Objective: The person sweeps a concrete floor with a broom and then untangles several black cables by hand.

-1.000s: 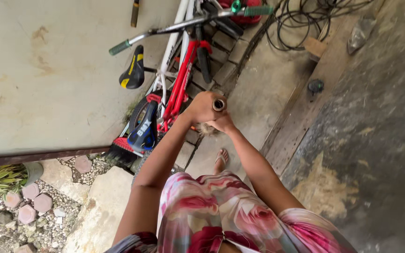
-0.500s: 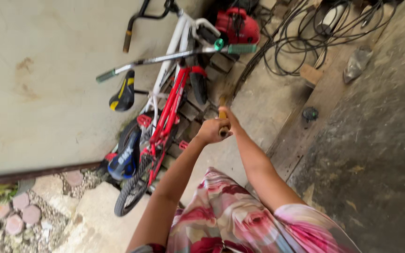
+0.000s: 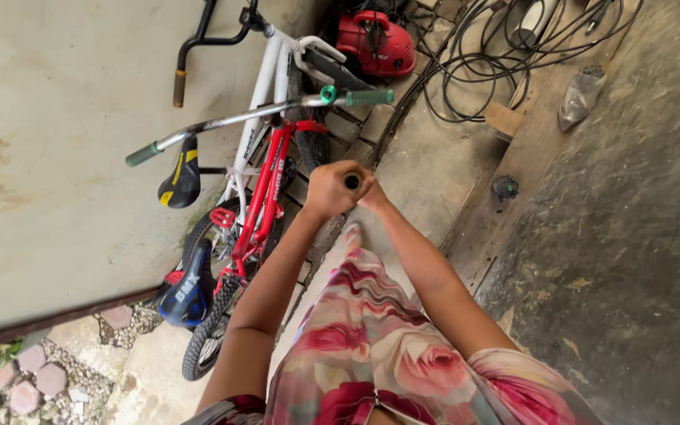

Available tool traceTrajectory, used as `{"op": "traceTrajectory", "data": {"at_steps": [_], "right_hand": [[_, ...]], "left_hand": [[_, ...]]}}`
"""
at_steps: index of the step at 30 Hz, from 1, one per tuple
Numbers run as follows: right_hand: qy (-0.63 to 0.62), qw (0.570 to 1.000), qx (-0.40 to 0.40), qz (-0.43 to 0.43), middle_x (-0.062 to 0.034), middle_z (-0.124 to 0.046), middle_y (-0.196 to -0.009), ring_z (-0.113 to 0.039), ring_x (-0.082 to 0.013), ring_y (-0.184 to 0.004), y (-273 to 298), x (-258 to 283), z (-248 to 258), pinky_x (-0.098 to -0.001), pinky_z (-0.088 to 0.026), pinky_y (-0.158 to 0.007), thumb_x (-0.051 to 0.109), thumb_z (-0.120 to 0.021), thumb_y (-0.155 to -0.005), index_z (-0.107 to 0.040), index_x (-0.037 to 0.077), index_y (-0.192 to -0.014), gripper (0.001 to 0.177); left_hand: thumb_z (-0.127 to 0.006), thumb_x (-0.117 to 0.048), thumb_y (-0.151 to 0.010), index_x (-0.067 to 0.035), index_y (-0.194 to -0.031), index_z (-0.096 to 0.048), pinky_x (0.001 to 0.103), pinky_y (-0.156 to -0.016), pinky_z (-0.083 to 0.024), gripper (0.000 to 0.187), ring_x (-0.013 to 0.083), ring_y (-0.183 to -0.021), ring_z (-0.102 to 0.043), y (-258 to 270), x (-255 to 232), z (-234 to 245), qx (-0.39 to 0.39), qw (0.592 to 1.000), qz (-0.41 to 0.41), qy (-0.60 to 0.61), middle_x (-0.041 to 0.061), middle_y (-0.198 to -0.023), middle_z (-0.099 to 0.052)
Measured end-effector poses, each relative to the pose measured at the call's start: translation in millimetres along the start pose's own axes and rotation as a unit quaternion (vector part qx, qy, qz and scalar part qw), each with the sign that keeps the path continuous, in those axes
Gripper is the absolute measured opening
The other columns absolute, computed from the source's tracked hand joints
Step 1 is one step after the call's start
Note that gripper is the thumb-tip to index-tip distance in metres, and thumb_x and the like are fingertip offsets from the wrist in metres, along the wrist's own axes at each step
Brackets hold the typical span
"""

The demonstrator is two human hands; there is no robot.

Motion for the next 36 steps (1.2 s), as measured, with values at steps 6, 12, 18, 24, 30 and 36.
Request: {"op": "traceTrajectory", "data": {"at_steps": [6,12,18,24,30,36], "right_hand": [[0.140,0.980,-0.022,-0.142,-0.0096,-0.061,-0.094,-0.054,-0.0180,-0.086,-7,28,44,-0.0328,-0.044,-0.073,0.016,-0.067,-0.069,-0.059,0.006,-0.094,0.028],[-0.072,0.993,-0.085,0.038,-0.0031,-0.055,-0.092,-0.051,-0.0118,-0.088,-61,-34,119,-0.0286,-0.047,-0.075,0.014,-0.060,-0.082,-0.055,0.005,-0.091,0.014],[-0.129,0.978,-0.156,0.041,0.0010,-0.052,-0.095,-0.049,-0.0085,-0.089,-70,6,219,-0.0249,-0.045,-0.076,0.016,-0.056,-0.082,-0.051,0.006,-0.096,0.018],[-0.025,0.943,-0.256,0.212,-0.0046,-0.053,-0.092,-0.051,-0.0131,-0.088,-78,91,328,-0.0268,-0.043,-0.078,0.009,-0.060,-0.080,-0.053,0.005,-0.092,0.014],[0.002,0.953,-0.277,0.122,-0.0035,-0.055,-0.088,-0.053,-0.0113,-0.083,-105,90,412,-0.0261,-0.044,-0.074,0.011,-0.059,-0.080,-0.053,0.004,-0.090,0.013],[-0.014,0.964,-0.261,0.056,-0.0019,-0.049,-0.093,-0.048,-0.0118,-0.087,-175,38,456,-0.0258,-0.043,-0.074,0.017,-0.055,-0.085,-0.048,0.006,-0.097,0.018]], "left_hand": [[-0.067,-0.034,-0.067,-0.012,-0.075,-0.062,0.037,-0.056,-0.045,0.024,0.0289,-0.067,-0.058,-53,20,-28,0.114,0.993,-0.003,0.001,0.008,-0.072,-0.062],[-0.070,-0.034,-0.068,-0.009,-0.065,-0.057,0.035,-0.054,-0.043,0.028,0.0285,-0.062,-0.056,-164,-27,-46,0.112,0.989,-0.099,0.021,0.008,-0.065,-0.058],[-0.071,-0.029,-0.069,-0.009,-0.064,-0.056,0.031,-0.053,-0.044,0.025,0.0241,-0.059,-0.057,-238,-85,-67,0.137,0.970,-0.179,0.088,0.006,-0.064,-0.057],[-0.069,-0.022,-0.072,-0.009,-0.067,-0.054,0.030,-0.054,-0.044,0.021,0.0231,-0.062,-0.059,-312,-128,-87,0.184,0.924,-0.292,0.162,0.007,-0.070,-0.059],[-0.066,-0.017,-0.071,-0.007,-0.071,-0.052,0.028,-0.057,-0.046,0.017,0.0229,-0.065,-0.059,-383,-143,-120,0.180,0.917,-0.304,0.188,0.008,-0.076,-0.060],[-0.074,-0.018,-0.067,-0.006,-0.062,-0.050,0.035,-0.059,-0.036,0.027,0.0224,-0.051,-0.046,-474,-134,-179,0.102,0.946,-0.271,0.143,0.005,-0.056,-0.052]]}}
Point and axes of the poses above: each hand's wrist, its own y-axis away from the middle knuckle, its own z-axis out of the back of the hand, x = y × z, the point moved 1 cm from there along -y, towards the middle knuckle
